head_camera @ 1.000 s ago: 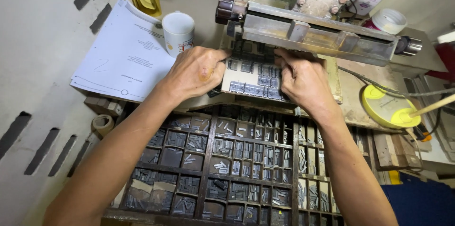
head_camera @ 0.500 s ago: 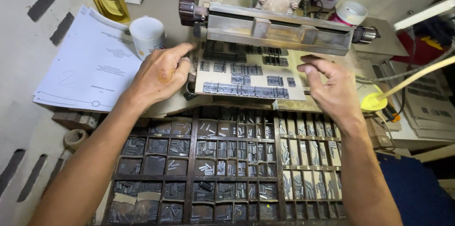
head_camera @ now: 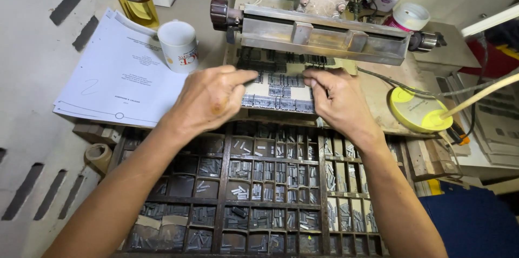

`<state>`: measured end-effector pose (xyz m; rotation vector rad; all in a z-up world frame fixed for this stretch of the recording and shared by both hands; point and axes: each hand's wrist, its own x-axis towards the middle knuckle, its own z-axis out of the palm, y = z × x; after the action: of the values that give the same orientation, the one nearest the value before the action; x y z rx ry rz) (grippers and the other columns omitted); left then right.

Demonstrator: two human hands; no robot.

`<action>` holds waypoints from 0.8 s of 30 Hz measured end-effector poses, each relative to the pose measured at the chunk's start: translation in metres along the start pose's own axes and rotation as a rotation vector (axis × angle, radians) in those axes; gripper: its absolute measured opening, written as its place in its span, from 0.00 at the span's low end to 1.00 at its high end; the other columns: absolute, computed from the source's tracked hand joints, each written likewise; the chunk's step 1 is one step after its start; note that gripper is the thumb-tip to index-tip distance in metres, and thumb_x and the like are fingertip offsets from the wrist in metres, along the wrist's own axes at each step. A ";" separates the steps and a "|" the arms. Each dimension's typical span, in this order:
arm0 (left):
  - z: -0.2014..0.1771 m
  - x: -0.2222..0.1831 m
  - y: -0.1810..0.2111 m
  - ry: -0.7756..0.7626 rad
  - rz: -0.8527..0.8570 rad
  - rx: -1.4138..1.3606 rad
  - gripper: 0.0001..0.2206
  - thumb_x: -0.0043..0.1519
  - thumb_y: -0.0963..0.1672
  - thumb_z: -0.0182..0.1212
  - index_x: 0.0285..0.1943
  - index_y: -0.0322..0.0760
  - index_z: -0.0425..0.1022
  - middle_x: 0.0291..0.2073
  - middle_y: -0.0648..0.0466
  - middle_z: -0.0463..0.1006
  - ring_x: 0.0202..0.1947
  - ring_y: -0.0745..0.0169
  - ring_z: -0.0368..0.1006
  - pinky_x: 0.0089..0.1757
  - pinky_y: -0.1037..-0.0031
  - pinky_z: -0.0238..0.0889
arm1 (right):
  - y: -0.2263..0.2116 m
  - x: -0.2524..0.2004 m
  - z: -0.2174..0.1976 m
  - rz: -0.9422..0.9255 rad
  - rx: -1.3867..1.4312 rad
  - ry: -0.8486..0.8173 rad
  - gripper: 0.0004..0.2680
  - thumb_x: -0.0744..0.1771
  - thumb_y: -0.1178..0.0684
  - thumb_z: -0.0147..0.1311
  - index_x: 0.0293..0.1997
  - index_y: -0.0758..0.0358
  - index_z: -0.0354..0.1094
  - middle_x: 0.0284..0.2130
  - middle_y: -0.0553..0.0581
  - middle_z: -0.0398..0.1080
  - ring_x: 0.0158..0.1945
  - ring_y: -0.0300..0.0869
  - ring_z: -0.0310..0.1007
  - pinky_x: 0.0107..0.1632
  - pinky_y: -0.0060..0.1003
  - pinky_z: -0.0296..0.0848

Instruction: Manually typesetting by picking up individual metal characters from a type case and arranging them in a frame according to a reference document.

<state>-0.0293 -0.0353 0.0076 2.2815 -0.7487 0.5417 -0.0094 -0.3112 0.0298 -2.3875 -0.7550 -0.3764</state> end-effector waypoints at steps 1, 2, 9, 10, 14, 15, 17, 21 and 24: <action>0.001 0.001 0.003 -0.026 0.036 0.047 0.19 0.61 0.35 0.45 0.54 0.27 0.82 0.27 0.38 0.80 0.16 0.55 0.72 0.20 0.71 0.65 | 0.000 0.000 0.001 -0.010 -0.018 0.009 0.11 0.69 0.62 0.47 0.52 0.65 0.77 0.38 0.64 0.80 0.44 0.57 0.81 0.48 0.51 0.77; 0.005 0.002 0.003 -0.024 0.034 0.046 0.19 0.61 0.35 0.45 0.54 0.27 0.82 0.27 0.38 0.80 0.16 0.55 0.72 0.20 0.71 0.65 | 0.006 -0.001 0.005 -0.011 -0.019 0.006 0.11 0.69 0.62 0.47 0.52 0.65 0.77 0.38 0.64 0.80 0.44 0.57 0.81 0.48 0.51 0.77; 0.022 0.012 0.001 -0.055 0.069 0.215 0.11 0.59 0.42 0.52 0.41 0.39 0.83 0.24 0.49 0.77 0.24 0.46 0.77 0.27 0.61 0.72 | 0.019 0.000 0.016 -0.043 -0.162 0.088 0.10 0.68 0.58 0.50 0.51 0.55 0.79 0.35 0.53 0.81 0.43 0.55 0.79 0.48 0.50 0.77; 0.025 0.012 0.000 -0.057 0.064 0.237 0.10 0.59 0.43 0.52 0.38 0.41 0.82 0.23 0.50 0.76 0.24 0.46 0.77 0.27 0.62 0.72 | 0.018 0.000 0.017 -0.030 -0.147 0.091 0.11 0.68 0.58 0.50 0.51 0.55 0.79 0.36 0.53 0.81 0.43 0.54 0.79 0.48 0.49 0.77; 0.019 0.014 0.007 -0.055 0.052 0.250 0.10 0.59 0.43 0.52 0.37 0.41 0.82 0.23 0.51 0.77 0.24 0.47 0.78 0.28 0.61 0.72 | 0.017 0.000 0.019 -0.028 -0.168 0.102 0.11 0.68 0.58 0.50 0.51 0.54 0.79 0.35 0.53 0.81 0.43 0.54 0.79 0.48 0.49 0.77; 0.021 0.013 0.006 -0.055 0.041 0.248 0.11 0.58 0.43 0.51 0.37 0.42 0.82 0.22 0.52 0.76 0.25 0.46 0.78 0.28 0.61 0.72 | 0.017 0.000 0.020 -0.039 -0.163 0.113 0.11 0.68 0.58 0.50 0.50 0.54 0.79 0.35 0.53 0.81 0.43 0.55 0.79 0.48 0.49 0.77; 0.021 0.013 0.005 -0.057 0.035 0.243 0.11 0.58 0.43 0.51 0.38 0.43 0.82 0.22 0.53 0.76 0.25 0.46 0.78 0.29 0.61 0.73 | 0.016 0.000 0.021 -0.045 -0.161 0.125 0.10 0.68 0.59 0.50 0.50 0.55 0.79 0.35 0.52 0.81 0.42 0.55 0.79 0.47 0.49 0.76; 0.022 0.015 0.005 -0.055 0.042 0.247 0.11 0.59 0.44 0.50 0.41 0.45 0.82 0.23 0.50 0.76 0.28 0.42 0.78 0.31 0.57 0.73 | 0.017 -0.002 0.017 -0.045 -0.097 0.161 0.11 0.67 0.59 0.49 0.49 0.55 0.79 0.35 0.54 0.81 0.43 0.57 0.79 0.47 0.52 0.76; 0.016 0.008 0.016 -0.035 0.056 0.262 0.13 0.60 0.44 0.49 0.45 0.46 0.82 0.25 0.51 0.76 0.29 0.42 0.78 0.32 0.57 0.73 | 0.020 -0.017 -0.002 -0.058 -0.074 0.200 0.11 0.68 0.60 0.49 0.52 0.59 0.78 0.38 0.58 0.80 0.45 0.60 0.78 0.49 0.54 0.75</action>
<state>-0.0308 -0.0596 0.0083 2.5226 -0.8005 0.6612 -0.0111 -0.3330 0.0146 -2.3557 -0.7296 -0.6669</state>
